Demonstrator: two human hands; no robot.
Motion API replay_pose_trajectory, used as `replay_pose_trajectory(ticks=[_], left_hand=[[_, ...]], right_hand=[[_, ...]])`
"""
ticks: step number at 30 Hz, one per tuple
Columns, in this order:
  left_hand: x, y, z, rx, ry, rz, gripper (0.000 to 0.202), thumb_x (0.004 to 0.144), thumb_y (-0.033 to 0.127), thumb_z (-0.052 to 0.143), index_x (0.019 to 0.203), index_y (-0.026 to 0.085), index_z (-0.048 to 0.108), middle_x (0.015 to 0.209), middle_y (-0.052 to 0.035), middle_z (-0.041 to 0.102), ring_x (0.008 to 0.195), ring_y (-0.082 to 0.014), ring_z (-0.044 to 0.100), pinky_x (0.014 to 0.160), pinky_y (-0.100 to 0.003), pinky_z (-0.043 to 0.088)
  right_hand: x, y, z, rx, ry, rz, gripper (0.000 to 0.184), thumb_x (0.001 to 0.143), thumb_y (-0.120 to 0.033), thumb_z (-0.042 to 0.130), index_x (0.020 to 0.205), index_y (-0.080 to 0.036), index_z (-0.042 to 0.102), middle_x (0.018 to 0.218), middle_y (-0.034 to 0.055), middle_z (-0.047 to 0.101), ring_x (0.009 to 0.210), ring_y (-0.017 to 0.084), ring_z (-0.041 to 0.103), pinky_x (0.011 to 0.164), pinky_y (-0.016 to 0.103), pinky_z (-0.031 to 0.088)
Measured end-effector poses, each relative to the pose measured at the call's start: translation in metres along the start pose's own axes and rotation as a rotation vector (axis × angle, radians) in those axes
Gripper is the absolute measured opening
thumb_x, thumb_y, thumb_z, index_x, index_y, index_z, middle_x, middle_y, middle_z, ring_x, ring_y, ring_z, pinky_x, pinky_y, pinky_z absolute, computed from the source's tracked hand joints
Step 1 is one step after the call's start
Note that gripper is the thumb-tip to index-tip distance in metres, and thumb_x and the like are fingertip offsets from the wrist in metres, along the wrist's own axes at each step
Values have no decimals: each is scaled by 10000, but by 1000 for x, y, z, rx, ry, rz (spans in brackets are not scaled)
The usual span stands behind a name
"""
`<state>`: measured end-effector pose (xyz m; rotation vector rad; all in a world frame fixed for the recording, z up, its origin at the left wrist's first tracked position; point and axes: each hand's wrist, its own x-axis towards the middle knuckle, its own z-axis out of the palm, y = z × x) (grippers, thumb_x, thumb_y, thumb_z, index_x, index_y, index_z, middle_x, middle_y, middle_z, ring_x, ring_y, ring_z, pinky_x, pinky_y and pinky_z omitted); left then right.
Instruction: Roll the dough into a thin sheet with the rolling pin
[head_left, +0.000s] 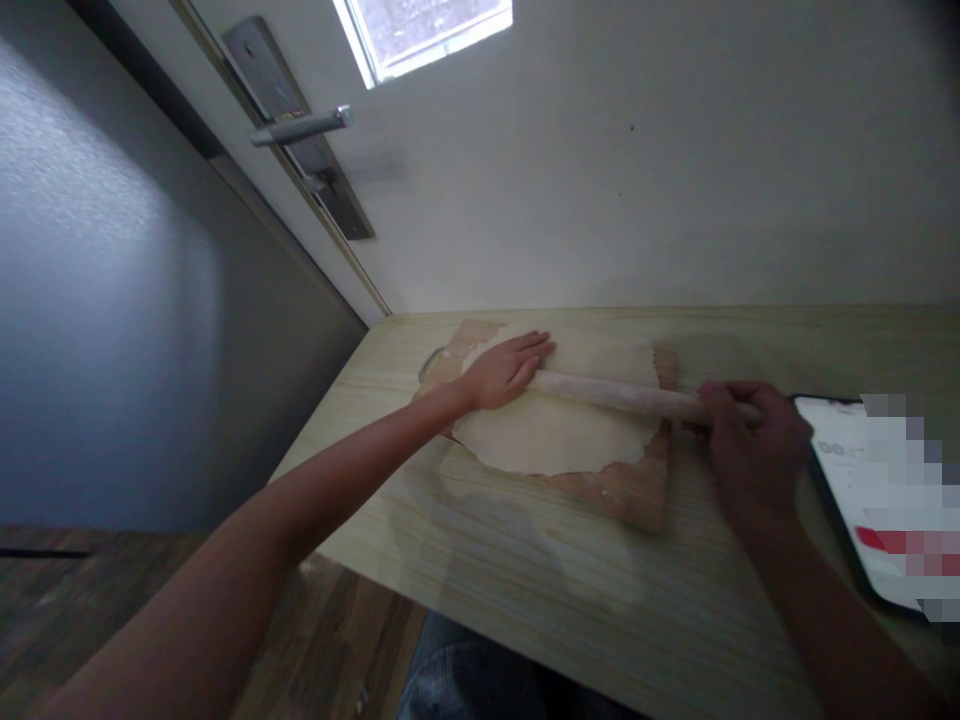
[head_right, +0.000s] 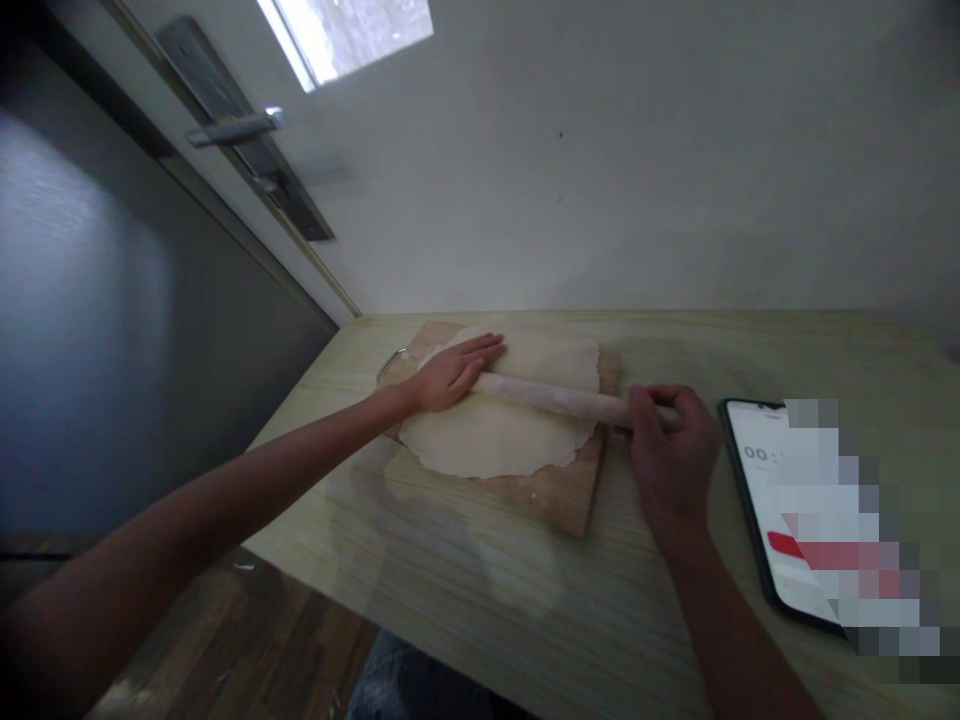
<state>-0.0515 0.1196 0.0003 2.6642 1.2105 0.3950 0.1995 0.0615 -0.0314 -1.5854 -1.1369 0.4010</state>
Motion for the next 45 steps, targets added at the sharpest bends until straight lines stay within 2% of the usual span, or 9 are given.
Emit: replay_pose_trajectory(ticks=[11,18,22,25,28,30,34,40,45], left_hand=[[-21,20,-5,100,-34,-102,506,890,382,188,1255,70,347,1343,-160,355,1263,-191,284,1031,-354,261],[-56,47,0,109,-8,-81,576,859,470,281,1275,73,280,1360,-193,298,1269,-249,250,1029,-425,250],[-74,62,3,66,7,-92,645,842,476,334,1313,55,208,1340,-205,315,1259,-263,253,1045,-458,196],[-76,59,-5,-95,-15,-133,554,871,456,255,1310,117,258,1340,-145,348,1251,-199,290,1041,-391,244],[-74,47,-14,-189,-32,-284,527,898,416,108,1311,138,281,1377,-105,313,1266,-146,276,1049,-346,236],[-73,39,-16,-127,-92,-320,540,900,409,81,1321,130,270,1404,-99,258,1292,-151,214,1058,-365,197],[-75,35,-7,142,-158,-247,578,885,448,183,1349,103,187,1429,-124,136,1318,-196,75,1056,-426,141],[-78,38,4,269,-100,-270,582,889,430,176,1340,63,183,1414,-170,146,1314,-198,81,1047,-406,182],[-84,38,-6,253,-100,-221,560,885,431,212,1311,73,273,1395,-166,234,1302,-201,174,1039,-382,216]], right_hand=[[-4,-14,-2,131,-26,58,226,733,-338,471,617,-162,554,506,-23,504,468,114,477,424,224,375],[-1,-5,0,166,-58,60,285,693,-446,536,633,-168,554,513,-36,497,445,108,456,414,240,373],[-2,-8,-1,155,-64,44,274,649,-434,584,596,-168,549,505,-40,493,438,103,457,413,237,377],[-2,-13,-3,194,-64,104,227,613,-387,615,589,-170,549,501,-50,488,413,100,460,387,238,387],[-1,-13,-5,302,37,172,193,599,-350,627,611,-172,552,501,-57,488,388,99,457,352,240,394],[2,-12,-6,382,150,224,185,589,-339,634,605,-178,545,480,-61,475,377,103,451,321,238,387],[6,-11,-7,431,270,292,203,576,-364,647,588,-199,530,470,-57,473,393,116,463,309,251,411],[8,-10,-6,417,263,239,245,602,-432,627,596,-218,508,479,-44,470,402,122,457,315,261,416],[8,-7,-6,369,250,235,255,613,-456,610,604,-228,497,486,-40,483,413,135,476,340,272,435]])
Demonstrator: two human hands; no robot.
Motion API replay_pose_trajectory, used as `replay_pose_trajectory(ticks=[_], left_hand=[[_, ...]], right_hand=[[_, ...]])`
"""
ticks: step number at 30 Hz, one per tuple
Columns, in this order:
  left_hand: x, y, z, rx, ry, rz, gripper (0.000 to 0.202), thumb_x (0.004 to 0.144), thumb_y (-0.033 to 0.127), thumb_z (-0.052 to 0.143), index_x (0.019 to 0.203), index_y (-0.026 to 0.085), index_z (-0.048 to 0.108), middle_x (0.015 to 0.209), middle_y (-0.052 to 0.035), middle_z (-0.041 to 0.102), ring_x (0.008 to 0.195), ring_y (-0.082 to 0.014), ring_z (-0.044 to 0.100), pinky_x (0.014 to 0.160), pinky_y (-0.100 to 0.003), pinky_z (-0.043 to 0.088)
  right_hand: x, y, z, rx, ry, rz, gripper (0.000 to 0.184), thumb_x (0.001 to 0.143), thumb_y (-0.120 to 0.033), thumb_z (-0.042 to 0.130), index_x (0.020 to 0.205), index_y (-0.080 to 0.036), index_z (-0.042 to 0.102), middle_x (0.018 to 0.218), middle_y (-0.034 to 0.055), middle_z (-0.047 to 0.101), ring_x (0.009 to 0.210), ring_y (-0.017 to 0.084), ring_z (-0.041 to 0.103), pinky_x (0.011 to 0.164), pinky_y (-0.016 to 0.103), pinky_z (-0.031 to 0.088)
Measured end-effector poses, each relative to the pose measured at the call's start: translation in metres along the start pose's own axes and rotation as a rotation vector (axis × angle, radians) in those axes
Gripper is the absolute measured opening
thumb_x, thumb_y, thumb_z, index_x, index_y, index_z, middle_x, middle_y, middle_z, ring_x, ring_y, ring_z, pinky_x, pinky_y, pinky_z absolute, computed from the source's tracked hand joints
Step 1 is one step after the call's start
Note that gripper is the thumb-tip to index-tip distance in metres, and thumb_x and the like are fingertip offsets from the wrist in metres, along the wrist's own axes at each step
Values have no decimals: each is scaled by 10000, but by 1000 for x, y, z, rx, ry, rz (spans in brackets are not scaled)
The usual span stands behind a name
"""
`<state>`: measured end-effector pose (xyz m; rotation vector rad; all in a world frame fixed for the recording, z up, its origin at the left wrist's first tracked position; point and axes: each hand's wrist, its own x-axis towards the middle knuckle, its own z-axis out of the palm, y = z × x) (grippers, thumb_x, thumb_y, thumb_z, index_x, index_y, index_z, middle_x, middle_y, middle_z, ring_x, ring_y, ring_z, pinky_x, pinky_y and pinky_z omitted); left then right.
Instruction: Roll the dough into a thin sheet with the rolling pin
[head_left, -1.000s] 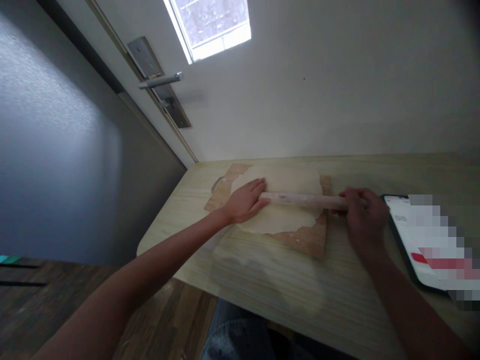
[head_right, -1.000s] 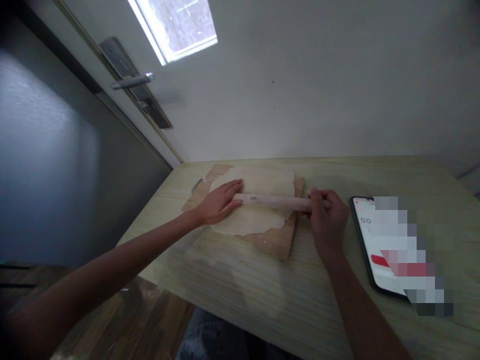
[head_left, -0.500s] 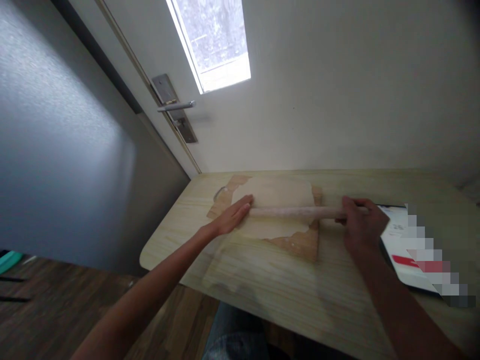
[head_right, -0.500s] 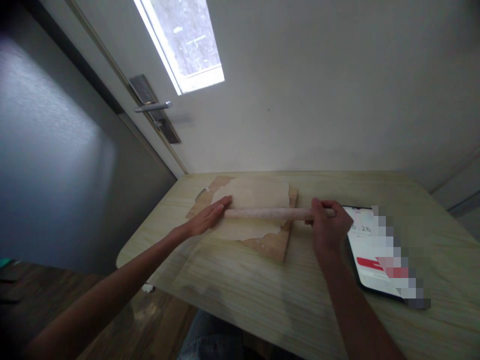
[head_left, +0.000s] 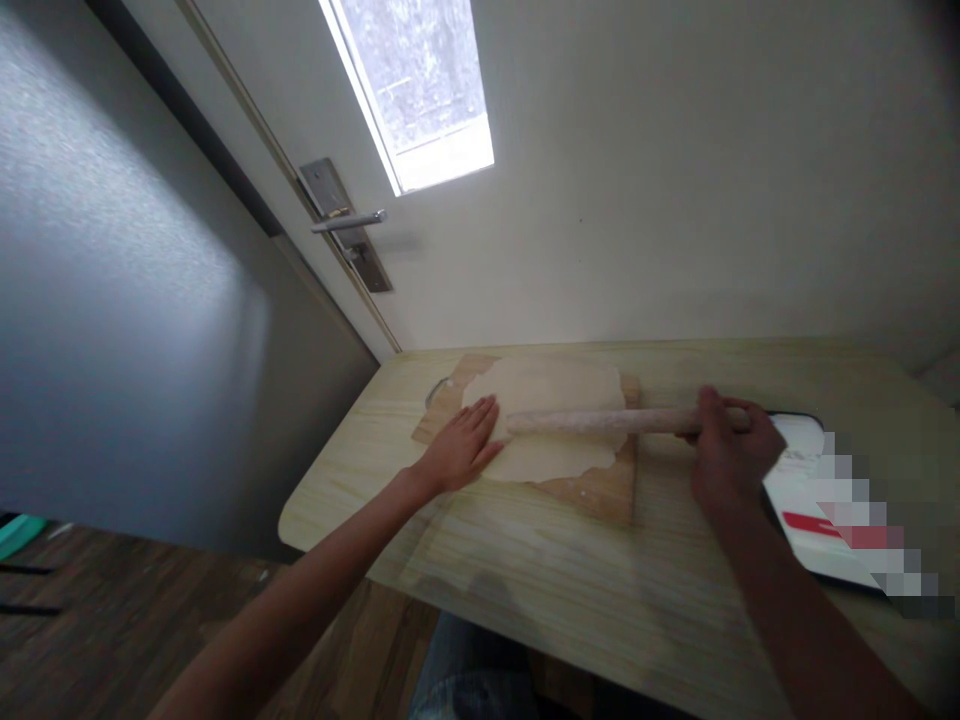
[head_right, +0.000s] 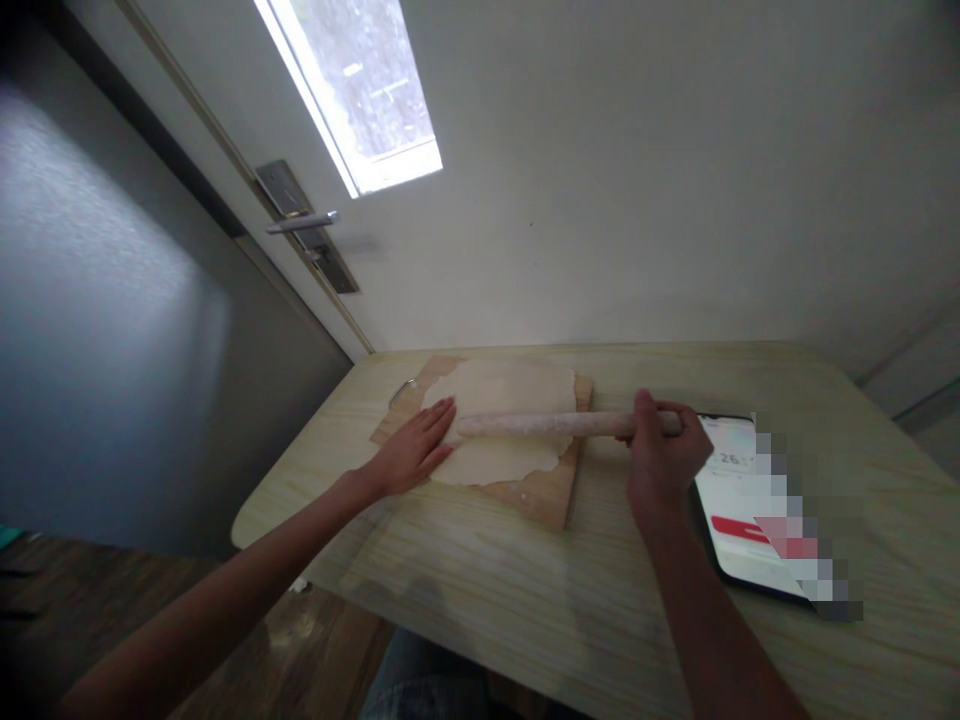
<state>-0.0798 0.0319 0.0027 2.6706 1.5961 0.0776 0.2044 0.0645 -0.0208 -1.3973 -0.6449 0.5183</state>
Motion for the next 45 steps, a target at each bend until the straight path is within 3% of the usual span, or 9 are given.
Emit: replay_pose_trajectory(ticks=[4,7,9,11,16,20,25,38,45], left_hand=[[10,-4,-18,-95,17,-28,503,898,416,162,1173,133,473,1262,-113,476,1186,-200,408,997,-390,295],[38,-3,-26,-215,146,-118,538,897,428,120,1064,142,544,1144,-94,573,1076,-190,506,944,-350,367],[62,2,-26,-265,204,-126,539,894,435,126,1061,134,541,1155,-95,563,1088,-188,494,954,-343,357],[85,8,-21,-299,188,-102,533,900,412,110,1103,129,514,1203,-95,528,1134,-172,454,978,-325,329],[111,22,-8,-249,-103,-65,508,900,413,131,1295,160,327,1414,-97,229,1305,-217,158,1039,-429,165],[107,23,-7,-270,-182,-40,505,901,417,101,1342,208,231,1445,-77,102,1320,-207,47,1044,-457,79],[96,26,-7,-292,-187,-27,510,896,437,108,1353,225,193,1450,-51,70,1322,-195,9,1049,-454,52],[75,39,-4,-217,-102,-15,527,887,470,129,1330,213,251,1440,-44,156,1319,-184,95,1058,-416,102],[63,48,-1,-151,-23,-30,536,885,472,149,1312,184,299,1414,-64,243,1298,-195,192,1047,-396,172]], right_hand=[[-2,-1,-1,-30,-5,16,268,637,-463,590,586,-224,480,473,-39,476,399,134,476,328,263,424],[-3,-2,-2,-48,-20,2,283,641,-458,592,597,-201,485,482,-38,479,398,125,482,330,254,426],[-3,-2,-2,-32,-28,0,292,637,-455,598,600,-188,488,492,-38,480,397,118,481,326,246,423],[-1,-1,-2,-16,-34,6,293,638,-456,596,601,-184,493,499,-38,480,397,112,478,319,238,416],[2,1,-1,-26,-57,30,273,641,-426,590,621,-165,511,516,-33,485,404,105,480,322,227,403],[2,1,0,0,-34,21,249,635,-394,582,633,-151,525,550,-29,502,416,96,477,336,227,408],[-1,-4,1,69,-29,55,179,638,-326,545,595,-156,511,518,-41,470,404,83,461,327,208,384],[-2,-4,1,111,0,73,169,606,-318,575,652,-161,533,547,-61,470,416,67,448,346,204,417],[-4,-10,6,398,-42,238,259,542,-264,622,727,-207,450,502,-96,496,439,110,532,328,186,370]])
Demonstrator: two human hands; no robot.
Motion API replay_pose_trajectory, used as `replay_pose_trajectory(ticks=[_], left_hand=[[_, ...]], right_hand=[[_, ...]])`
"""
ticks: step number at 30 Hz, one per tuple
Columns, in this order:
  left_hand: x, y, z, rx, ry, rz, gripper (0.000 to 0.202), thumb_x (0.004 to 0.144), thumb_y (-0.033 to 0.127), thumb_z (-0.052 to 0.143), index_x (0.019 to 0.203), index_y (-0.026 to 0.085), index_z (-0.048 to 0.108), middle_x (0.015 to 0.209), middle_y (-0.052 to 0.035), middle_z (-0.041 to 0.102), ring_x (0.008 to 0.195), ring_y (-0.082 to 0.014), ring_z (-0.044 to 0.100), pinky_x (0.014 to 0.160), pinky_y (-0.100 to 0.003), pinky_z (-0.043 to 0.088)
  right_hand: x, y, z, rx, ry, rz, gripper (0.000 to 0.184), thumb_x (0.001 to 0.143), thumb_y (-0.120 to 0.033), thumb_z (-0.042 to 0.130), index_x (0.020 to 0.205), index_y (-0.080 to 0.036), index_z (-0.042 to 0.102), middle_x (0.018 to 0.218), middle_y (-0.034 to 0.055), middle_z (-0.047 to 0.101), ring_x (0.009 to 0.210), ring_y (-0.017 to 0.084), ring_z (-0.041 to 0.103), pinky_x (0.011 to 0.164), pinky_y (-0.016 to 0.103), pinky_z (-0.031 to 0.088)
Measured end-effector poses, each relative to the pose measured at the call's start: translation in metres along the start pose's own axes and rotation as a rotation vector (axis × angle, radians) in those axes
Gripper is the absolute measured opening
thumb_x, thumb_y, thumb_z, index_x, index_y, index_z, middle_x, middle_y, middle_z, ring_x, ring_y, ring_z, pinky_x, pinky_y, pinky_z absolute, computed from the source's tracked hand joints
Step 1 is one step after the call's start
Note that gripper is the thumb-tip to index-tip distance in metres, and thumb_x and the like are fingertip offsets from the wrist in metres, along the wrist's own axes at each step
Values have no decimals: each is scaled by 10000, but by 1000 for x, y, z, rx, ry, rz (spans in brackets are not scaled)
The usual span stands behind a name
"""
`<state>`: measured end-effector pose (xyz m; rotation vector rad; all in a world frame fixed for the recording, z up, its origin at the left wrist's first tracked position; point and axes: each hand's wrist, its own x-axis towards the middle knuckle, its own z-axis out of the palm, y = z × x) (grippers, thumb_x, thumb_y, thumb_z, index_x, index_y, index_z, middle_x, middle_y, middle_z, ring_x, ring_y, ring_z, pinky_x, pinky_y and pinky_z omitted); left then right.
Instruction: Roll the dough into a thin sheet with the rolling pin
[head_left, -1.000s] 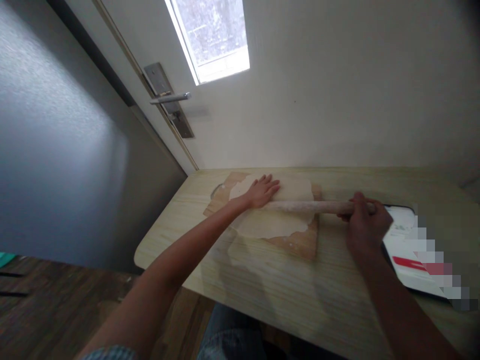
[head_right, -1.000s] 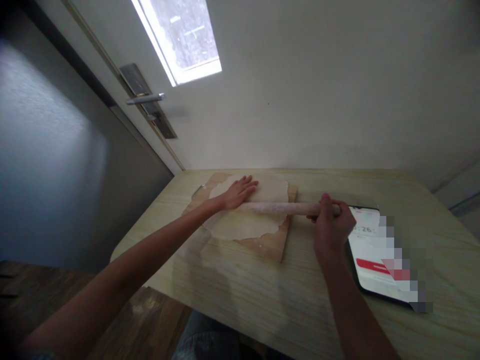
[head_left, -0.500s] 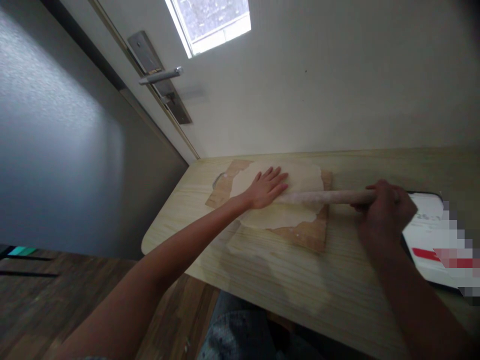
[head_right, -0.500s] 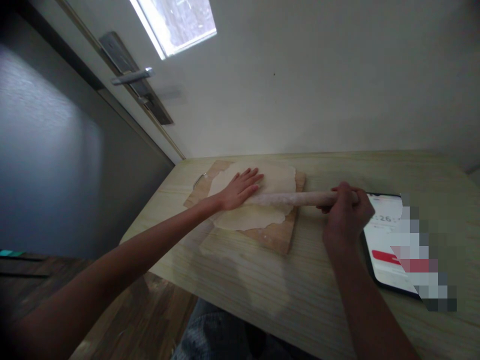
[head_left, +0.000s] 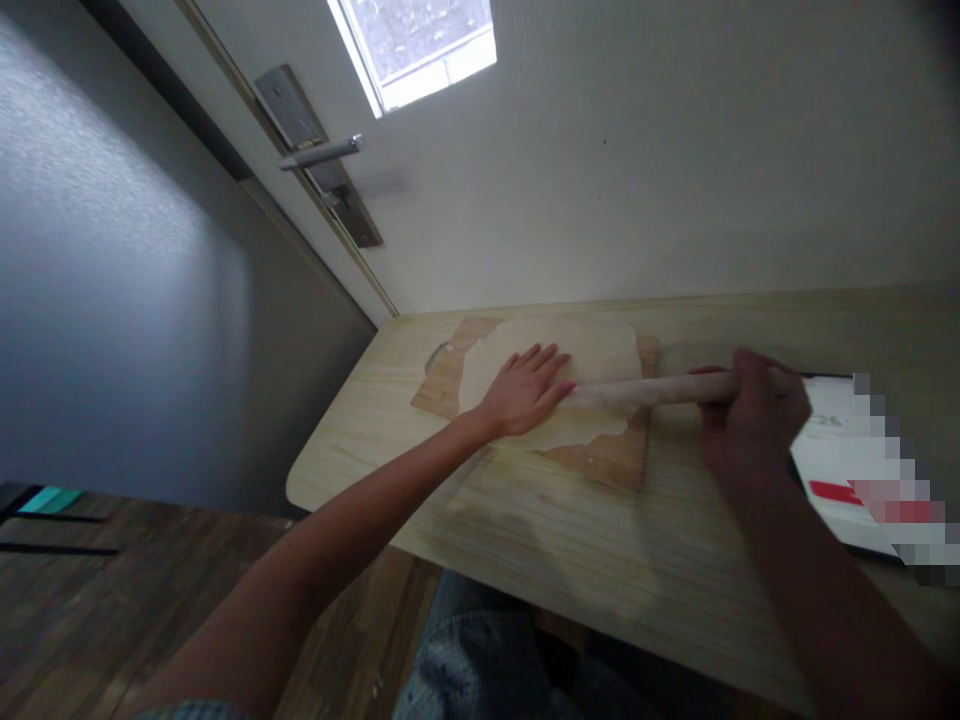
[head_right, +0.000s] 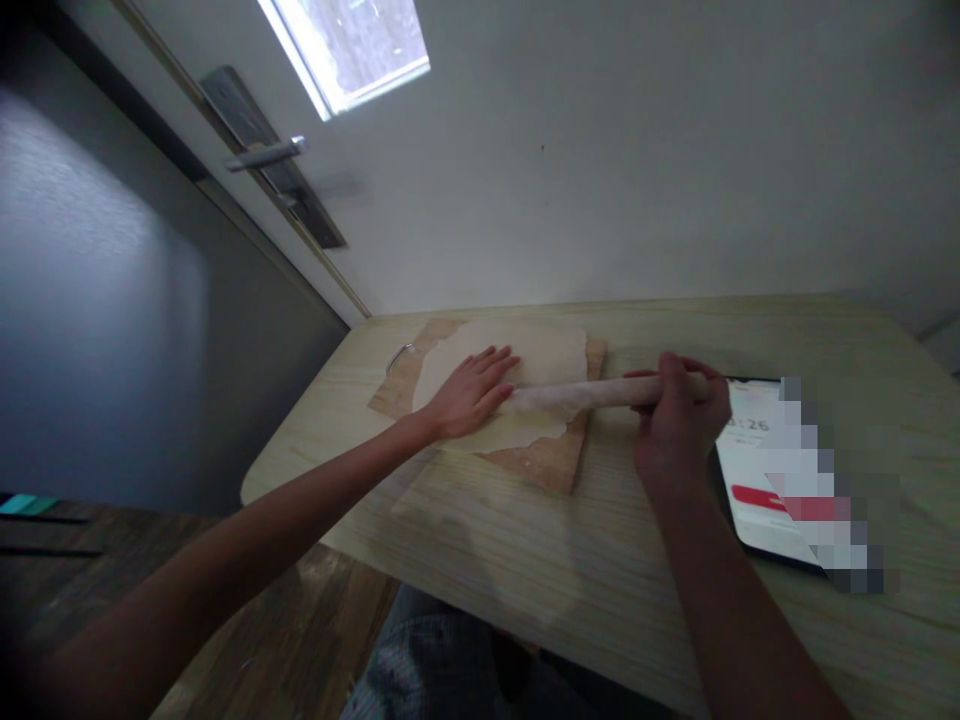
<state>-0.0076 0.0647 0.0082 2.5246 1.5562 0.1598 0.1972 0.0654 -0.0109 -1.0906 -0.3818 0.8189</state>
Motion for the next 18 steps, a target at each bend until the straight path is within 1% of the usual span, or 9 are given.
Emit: replay_pose_trajectory(ticks=[4,8,12,15,18], left_hand=[[-7,5,3,38,86,-7,545,883,471,173,1298,150,321,1378,-96,317,1270,-212,266,1033,-395,213],[-17,13,5,67,143,1,539,883,459,190,1297,138,318,1339,-113,379,1240,-218,323,1020,-385,250],[-32,25,8,90,190,28,524,881,451,214,1288,143,329,1303,-112,424,1218,-215,357,1009,-361,281],[-44,30,11,118,222,73,552,868,468,255,1297,126,310,1339,-138,366,1248,-237,304,1010,-363,278],[-43,27,5,130,197,109,561,864,489,248,1317,159,271,1397,-129,260,1287,-252,213,1017,-398,255]], right_hand=[[-2,-3,1,62,-41,58,234,564,-231,614,720,-208,441,471,-104,500,422,110,538,378,202,401],[-1,-3,0,70,-64,39,159,607,-202,601,685,-200,464,441,-104,488,415,90,521,437,210,433],[0,-4,-1,54,-67,25,131,615,-182,598,648,-204,473,408,-98,479,389,89,507,405,194,408],[1,-5,-1,37,-94,34,131,595,-183,608,618,-189,479,407,-88,482,380,98,512,383,192,396],[1,-6,-2,-15,-121,47,145,618,-222,596,564,-182,468,415,-72,484,374,99,506,352,187,373]])
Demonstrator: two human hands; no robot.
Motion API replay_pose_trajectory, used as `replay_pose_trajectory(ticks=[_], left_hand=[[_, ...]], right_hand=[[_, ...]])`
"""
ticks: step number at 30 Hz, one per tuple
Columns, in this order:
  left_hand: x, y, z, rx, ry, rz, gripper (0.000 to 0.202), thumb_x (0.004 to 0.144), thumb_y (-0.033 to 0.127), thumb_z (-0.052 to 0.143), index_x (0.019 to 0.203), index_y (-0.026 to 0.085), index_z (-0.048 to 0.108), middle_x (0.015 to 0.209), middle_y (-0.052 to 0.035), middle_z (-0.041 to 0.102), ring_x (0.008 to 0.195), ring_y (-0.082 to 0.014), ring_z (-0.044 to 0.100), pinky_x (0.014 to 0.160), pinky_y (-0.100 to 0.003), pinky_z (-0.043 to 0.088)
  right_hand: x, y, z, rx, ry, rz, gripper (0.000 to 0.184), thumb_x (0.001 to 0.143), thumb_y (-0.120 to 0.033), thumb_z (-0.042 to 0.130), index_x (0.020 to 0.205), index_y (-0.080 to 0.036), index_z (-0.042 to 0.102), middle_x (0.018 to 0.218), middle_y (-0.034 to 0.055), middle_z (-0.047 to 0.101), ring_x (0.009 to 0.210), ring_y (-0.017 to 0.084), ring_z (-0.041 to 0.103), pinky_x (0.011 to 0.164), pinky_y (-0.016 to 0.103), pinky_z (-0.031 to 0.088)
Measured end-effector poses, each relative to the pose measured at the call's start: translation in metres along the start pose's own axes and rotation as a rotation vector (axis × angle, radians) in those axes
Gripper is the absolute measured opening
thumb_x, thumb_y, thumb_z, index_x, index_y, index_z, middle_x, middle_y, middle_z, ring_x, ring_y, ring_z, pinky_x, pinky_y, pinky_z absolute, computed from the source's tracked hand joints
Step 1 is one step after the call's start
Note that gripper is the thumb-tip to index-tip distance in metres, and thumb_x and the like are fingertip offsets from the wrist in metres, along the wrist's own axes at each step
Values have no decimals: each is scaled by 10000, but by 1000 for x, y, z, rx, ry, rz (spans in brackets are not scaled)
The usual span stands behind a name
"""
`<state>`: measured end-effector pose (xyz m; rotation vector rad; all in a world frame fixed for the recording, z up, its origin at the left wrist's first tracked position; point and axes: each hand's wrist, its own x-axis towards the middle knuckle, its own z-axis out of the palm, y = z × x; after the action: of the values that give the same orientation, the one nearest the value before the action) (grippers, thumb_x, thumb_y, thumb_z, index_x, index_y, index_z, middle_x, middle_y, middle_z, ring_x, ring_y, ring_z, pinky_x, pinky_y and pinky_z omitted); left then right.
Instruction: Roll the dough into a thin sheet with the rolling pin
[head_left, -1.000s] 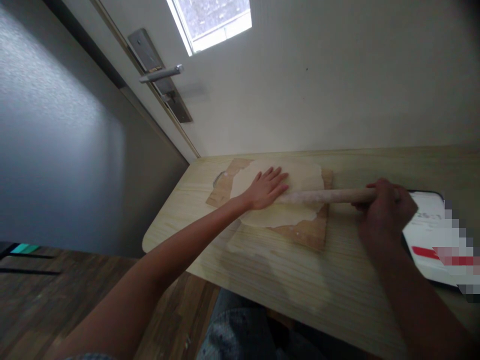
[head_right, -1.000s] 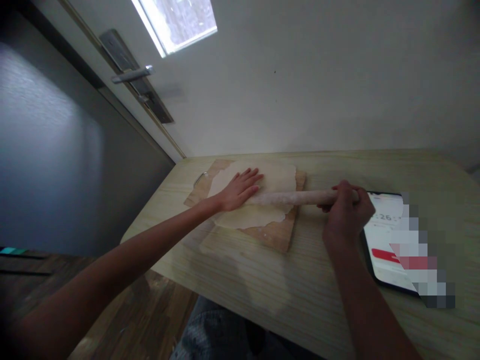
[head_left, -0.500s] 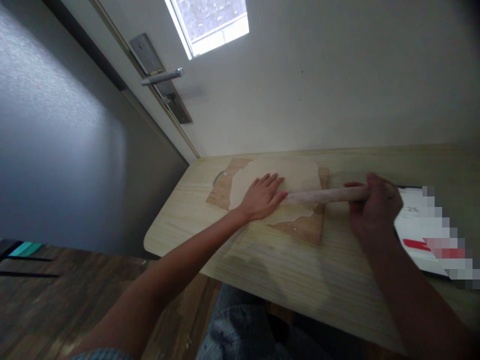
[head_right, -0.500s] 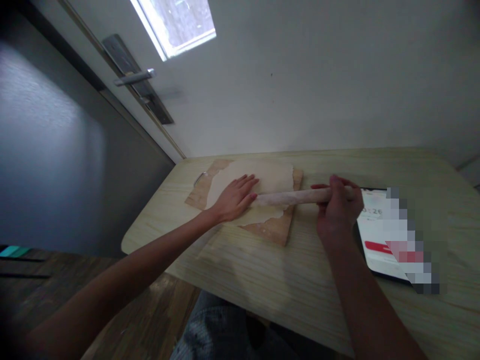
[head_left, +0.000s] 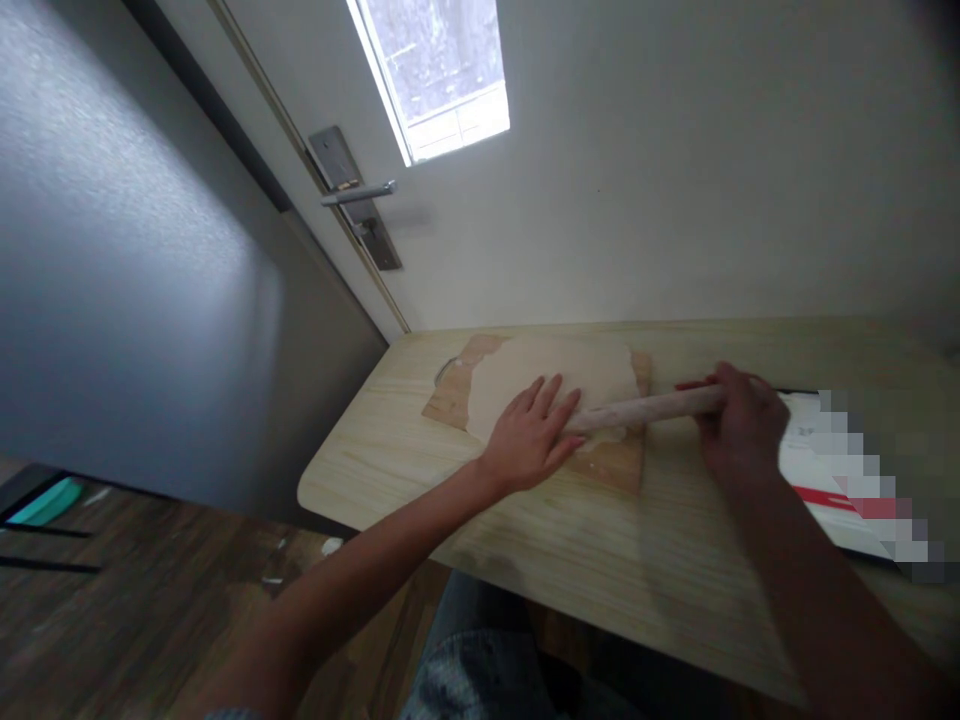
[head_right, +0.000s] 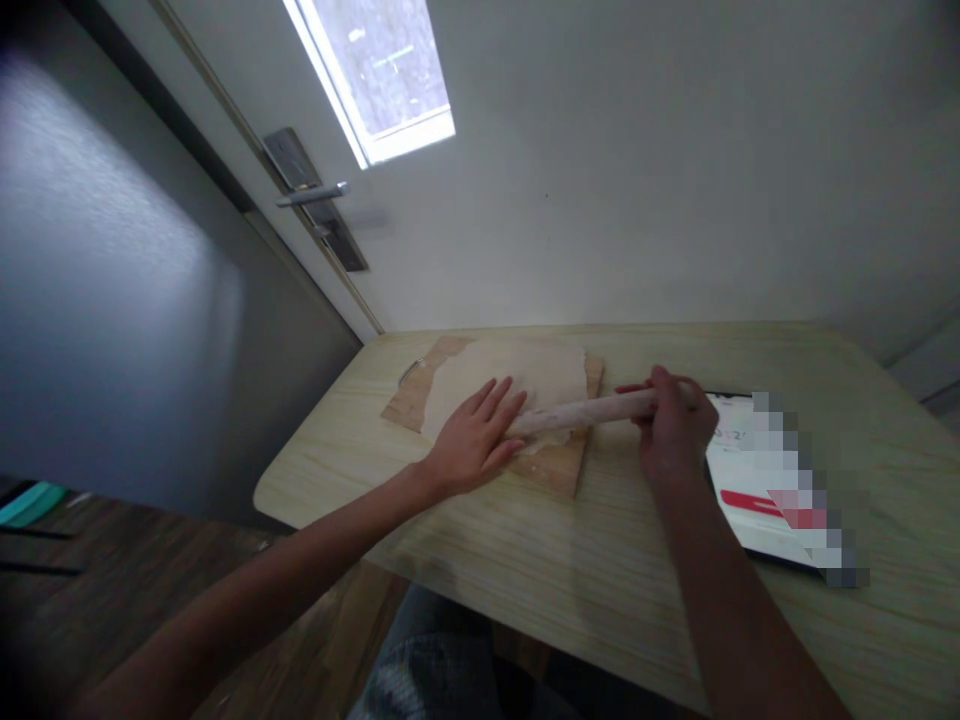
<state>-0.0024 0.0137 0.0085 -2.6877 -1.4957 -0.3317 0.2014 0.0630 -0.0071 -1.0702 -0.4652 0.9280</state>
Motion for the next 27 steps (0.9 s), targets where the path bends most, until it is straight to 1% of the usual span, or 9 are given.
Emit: replay_pose_trajectory(ticks=[4,6,10,12,14,17,20,24,27], left_hand=[[30,-18,-13,-21,-56,-114,514,897,434,135,1291,155,308,1365,-120,326,1263,-212,279,1006,-372,273],[52,-29,-14,0,-68,-72,496,907,396,109,1227,148,396,1312,-104,407,1247,-202,305,1008,-351,267],[93,-49,0,90,-178,98,448,916,312,140,1158,117,464,1166,-102,530,1174,-215,390,988,-336,279],[107,-57,12,109,-234,87,433,917,274,138,1208,123,421,1209,-97,502,1176,-210,387,994,-337,264],[116,-63,21,103,-303,45,421,913,259,155,1286,161,325,1325,-80,392,1224,-209,324,1009,-349,237],[123,-69,28,40,-390,5,432,911,313,167,1332,246,234,1419,-37,233,1285,-234,207,1020,-418,194],[121,-68,28,-51,-363,-32,448,902,413,136,1315,298,265,1425,-6,220,1302,-251,155,1017,-476,165],[110,-60,25,-100,-275,-117,542,875,505,122,1303,223,301,1393,-75,289,1290,-254,206,1011,-452,205],[99,-52,25,-62,-174,-129,556,877,501,123,1268,175,347,1343,-106,367,1270,-248,260,1012,-426,224]], right_hand=[[0,0,-2,-39,54,-32,156,657,-255,581,561,-189,477,450,-58,468,442,119,536,337,190,366],[2,0,-3,-23,100,-32,151,666,-260,583,576,-196,480,485,-58,471,482,122,548,365,204,403],[7,3,-5,-80,163,-39,168,641,-293,623,598,-191,497,517,-53,497,441,93,502,360,201,416],[10,5,-6,-118,155,-63,173,626,-306,634,608,-189,508,507,-61,494,398,77,465,330,191,393],[11,7,-8,-130,123,-82,173,628,-324,624,616,-194,510,494,-69,489,370,73,445,301,186,367],[11,8,-9,-138,108,-95,185,619,-336,621,617,-190,507,474,-74,483,345,74,439,283,187,349],[10,6,-7,-145,138,-102,186,601,-313,625,603,-175,500,468,-74,477,342,68,437,292,186,357],[8,3,-4,-144,172,-83,149,601,-259,603,578,-165,490,504,-58,491,390,73,469,318,188,377],[8,1,-3,-150,195,-41,128,620,-238,579,591,-169,474,554,-53,487,453,79,504,358,191,403]])
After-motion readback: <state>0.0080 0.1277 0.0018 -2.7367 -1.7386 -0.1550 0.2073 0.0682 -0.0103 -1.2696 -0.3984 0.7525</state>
